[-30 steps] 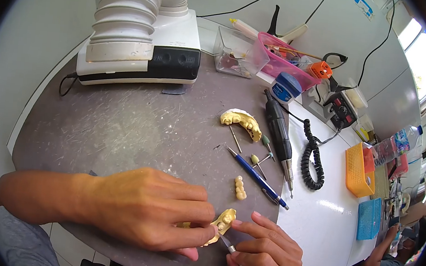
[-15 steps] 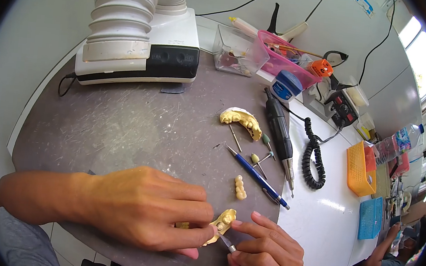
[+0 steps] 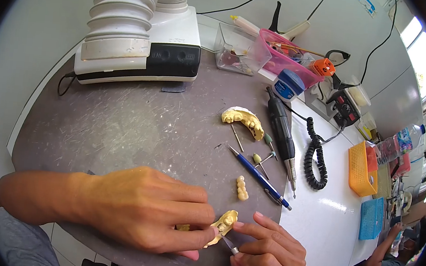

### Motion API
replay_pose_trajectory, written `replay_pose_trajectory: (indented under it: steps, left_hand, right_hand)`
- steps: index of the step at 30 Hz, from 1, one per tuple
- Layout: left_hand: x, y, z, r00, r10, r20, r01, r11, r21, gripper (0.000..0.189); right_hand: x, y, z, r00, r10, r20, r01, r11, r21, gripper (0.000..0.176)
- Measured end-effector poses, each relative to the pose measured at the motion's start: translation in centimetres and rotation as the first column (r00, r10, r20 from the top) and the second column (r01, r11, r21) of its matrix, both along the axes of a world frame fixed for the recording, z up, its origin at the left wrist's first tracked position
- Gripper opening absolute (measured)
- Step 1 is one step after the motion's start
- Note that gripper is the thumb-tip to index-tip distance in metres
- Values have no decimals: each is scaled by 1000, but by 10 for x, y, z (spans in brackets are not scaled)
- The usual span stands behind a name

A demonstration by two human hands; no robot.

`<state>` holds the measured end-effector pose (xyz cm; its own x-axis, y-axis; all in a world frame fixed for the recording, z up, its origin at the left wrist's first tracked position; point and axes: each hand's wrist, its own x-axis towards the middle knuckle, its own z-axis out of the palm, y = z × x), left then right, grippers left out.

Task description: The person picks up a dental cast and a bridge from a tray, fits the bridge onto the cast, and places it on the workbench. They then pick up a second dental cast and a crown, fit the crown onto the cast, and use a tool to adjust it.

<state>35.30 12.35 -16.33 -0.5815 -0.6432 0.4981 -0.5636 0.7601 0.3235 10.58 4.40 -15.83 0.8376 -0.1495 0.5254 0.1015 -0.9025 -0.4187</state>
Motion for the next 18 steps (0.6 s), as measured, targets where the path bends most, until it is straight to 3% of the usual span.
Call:
replay_pose_trajectory:
  steps: [18]
  left_hand:
    - [1, -1, 0, 1000, -10, -17, 10, 1000, 9, 34]
  right_hand:
    - [-1, -2, 0, 1000, 3, -7, -3, 1000, -2, 19]
